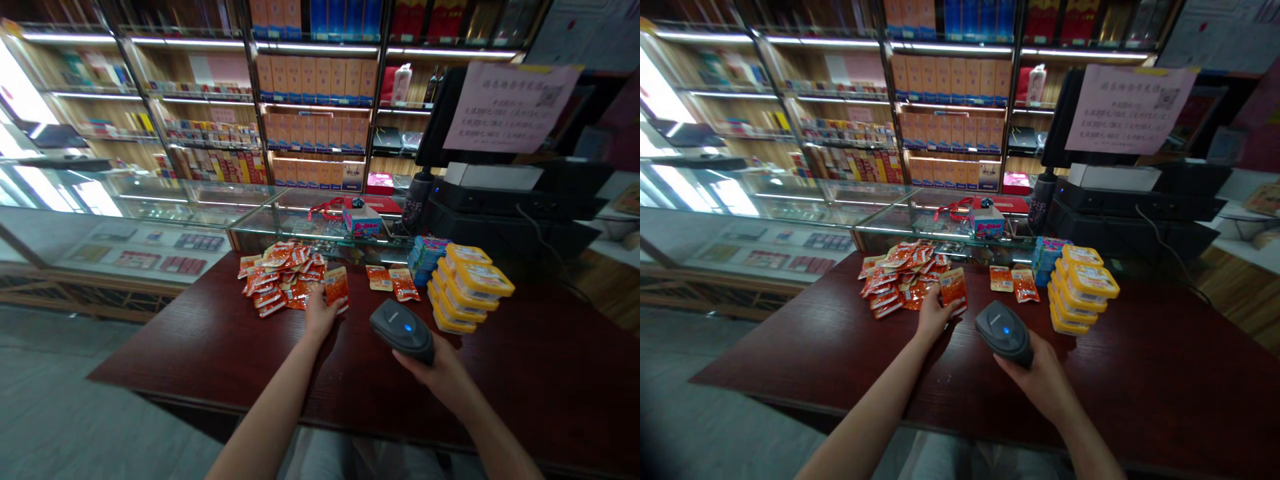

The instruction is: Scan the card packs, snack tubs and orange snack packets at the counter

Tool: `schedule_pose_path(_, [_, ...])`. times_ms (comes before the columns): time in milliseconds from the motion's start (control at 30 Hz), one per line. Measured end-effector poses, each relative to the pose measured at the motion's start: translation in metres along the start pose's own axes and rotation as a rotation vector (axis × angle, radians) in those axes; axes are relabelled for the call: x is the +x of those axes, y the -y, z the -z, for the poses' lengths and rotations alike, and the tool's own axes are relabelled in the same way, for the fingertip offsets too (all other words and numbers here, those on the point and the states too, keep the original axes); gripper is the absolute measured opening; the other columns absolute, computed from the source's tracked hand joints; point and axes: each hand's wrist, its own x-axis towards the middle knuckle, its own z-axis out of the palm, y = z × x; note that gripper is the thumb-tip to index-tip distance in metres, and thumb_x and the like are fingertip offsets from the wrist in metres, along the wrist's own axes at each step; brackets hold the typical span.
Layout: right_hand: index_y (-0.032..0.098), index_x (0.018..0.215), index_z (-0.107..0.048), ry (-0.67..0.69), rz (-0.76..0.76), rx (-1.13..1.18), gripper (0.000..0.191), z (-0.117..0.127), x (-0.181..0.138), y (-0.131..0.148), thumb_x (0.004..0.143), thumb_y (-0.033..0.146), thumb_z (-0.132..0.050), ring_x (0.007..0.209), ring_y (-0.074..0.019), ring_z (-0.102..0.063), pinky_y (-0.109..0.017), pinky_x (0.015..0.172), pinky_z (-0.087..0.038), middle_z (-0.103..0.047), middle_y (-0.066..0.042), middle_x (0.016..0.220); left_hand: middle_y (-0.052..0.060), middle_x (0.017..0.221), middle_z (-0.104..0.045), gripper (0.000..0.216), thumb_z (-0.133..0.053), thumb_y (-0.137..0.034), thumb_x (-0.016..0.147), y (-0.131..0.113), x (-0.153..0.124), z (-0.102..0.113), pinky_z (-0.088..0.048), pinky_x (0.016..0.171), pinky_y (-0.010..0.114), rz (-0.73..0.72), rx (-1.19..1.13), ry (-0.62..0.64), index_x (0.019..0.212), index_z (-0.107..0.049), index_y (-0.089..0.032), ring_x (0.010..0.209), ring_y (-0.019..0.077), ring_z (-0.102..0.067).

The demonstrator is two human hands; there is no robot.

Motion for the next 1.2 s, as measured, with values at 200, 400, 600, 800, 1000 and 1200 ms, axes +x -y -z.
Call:
schedule_pose_path(200, [0.016, 0.096, -0.068, 0.028, -0.100, 0.011, 0.037, -0.003, -0.001, 0.009, 0.071, 0.043, -0.070, 0.060, -0.0194, -0.064, -0.027, 0.052, -0.051, -0.066, 0.000, 0.057, 0.007, 0.096, -0.069, 0.034, -0.073, -0.022, 0.067, -0.004, -0.003, 0.002, -0.052, 0.082, 0.038, -0.128, 0.142, 0.004, 0.099, -0.062, -0.018, 0.087, 0.0215, -0.065])
schedule_pose_path(400, [0.016, 0.093, -0.067, 0.037, -0.090, -0.001, 0.033, -0.004, -0.001, 0.013, 0.073, 0.042, -0.067, 0.064, -0.0204, -0.065, -0.027, 0.054, -0.051, -0.069, -0.003, 0.062, 0.007, 0.096, -0.069, 0.037, -0.074, -0.019, 0.066, -0.006, -0.001, 0.002, -0.050, 0.084, 0.037, -0.095, 0.116, 0.019, 0.100, -0.062, -0.016, 0.087, 0.0205, -0.065])
schedule_pose_path(600, [0.017, 0.104, -0.065, 0.076, 0.017, -0.118, 0.038, 0.004, 0.000, 0.003, 0.073, 0.039, -0.065, 0.094, -0.0253, -0.067, -0.034, 0.082, -0.052, -0.073, -0.009, 0.103, 0.006, 0.093, -0.069, 0.037, -0.078, -0.022, 0.061, -0.004, 0.002, 0.002, -0.051, 0.083, 0.036, -0.036, 0.030, 0.007, 0.095, -0.064, -0.016, 0.085, 0.0199, -0.065])
schedule_pose_path(800, [0.023, 0.103, -0.064, 0.006, -0.020, -0.727, 0.030, 0.017, -0.008, -0.028, 0.074, 0.028, -0.059, 0.080, -0.0258, -0.069, -0.033, 0.068, -0.047, -0.074, -0.005, 0.092, 0.003, 0.079, -0.069, 0.039, -0.079, -0.033, 0.059, -0.009, -0.001, 0.004, -0.055, 0.062, 0.031, 0.066, -0.058, 0.084, 0.092, -0.067, -0.016, 0.069, 0.0183, -0.064])
schedule_pose_path(1000, [0.021, 0.109, -0.062, -0.027, 0.119, -0.911, 0.032, 0.017, -0.015, -0.060, 0.078, 0.021, -0.055, 0.087, -0.0239, -0.066, -0.033, 0.074, -0.045, -0.071, -0.006, 0.095, 0.001, 0.069, -0.066, 0.032, -0.075, -0.040, 0.061, -0.012, 0.001, 0.004, -0.053, 0.053, 0.026, 0.128, -0.115, 0.147, 0.078, -0.066, -0.015, 0.061, 0.0153, -0.061])
schedule_pose_path(1200, [0.020, 0.108, -0.062, -0.072, 0.159, -0.896, 0.031, 0.016, -0.015, -0.064, 0.078, 0.017, -0.055, 0.085, -0.0229, -0.065, -0.033, 0.074, -0.043, -0.070, -0.005, 0.090, 0.007, 0.078, -0.070, 0.033, -0.081, -0.025, 0.055, -0.022, 0.008, -0.018, -0.056, 0.061, 0.027, 0.410, -0.363, 0.223, 0.082, -0.066, -0.012, 0.068, 0.0162, -0.066])
